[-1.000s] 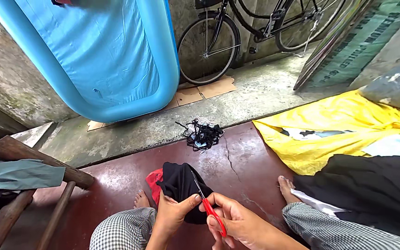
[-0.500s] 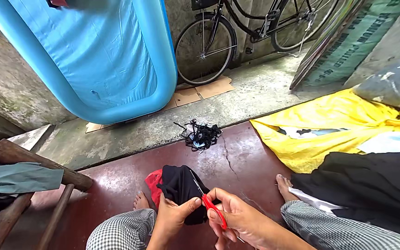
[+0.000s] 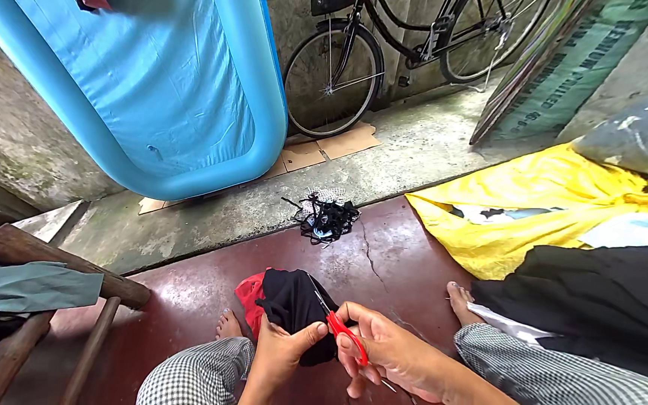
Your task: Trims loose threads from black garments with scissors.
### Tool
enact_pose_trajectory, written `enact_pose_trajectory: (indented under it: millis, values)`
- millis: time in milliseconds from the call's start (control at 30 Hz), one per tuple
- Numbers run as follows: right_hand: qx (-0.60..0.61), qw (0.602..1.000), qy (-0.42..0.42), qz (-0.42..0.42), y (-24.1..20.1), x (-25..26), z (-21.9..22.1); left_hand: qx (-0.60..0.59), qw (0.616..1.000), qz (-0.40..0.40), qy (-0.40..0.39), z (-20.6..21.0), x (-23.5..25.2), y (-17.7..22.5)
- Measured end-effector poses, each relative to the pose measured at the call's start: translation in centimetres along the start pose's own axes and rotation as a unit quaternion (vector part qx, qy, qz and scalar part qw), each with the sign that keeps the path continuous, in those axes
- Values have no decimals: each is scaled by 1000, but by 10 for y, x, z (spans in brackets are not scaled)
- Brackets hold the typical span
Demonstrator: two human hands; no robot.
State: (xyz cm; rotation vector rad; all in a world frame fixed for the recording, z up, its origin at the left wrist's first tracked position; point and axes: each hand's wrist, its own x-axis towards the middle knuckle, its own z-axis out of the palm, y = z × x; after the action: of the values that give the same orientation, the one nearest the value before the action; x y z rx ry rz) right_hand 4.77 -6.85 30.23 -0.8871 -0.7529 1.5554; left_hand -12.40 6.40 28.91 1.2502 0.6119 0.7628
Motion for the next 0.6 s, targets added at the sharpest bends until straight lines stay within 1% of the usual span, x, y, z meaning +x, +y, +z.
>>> enact_pose_trajectory:
  millis: [133,333,600]
  values:
    - [-4,999,-34,20,1,1,-9,-1,1000,-3,-2,0,-3,-3]
    - [-23,998,-42,40,-1,2,-9,5,1000,-18,-5,-5,-4,-5]
    - [-58,998,6,40,0,1,-2,9,1000,-27,3,-4,-3,-7]
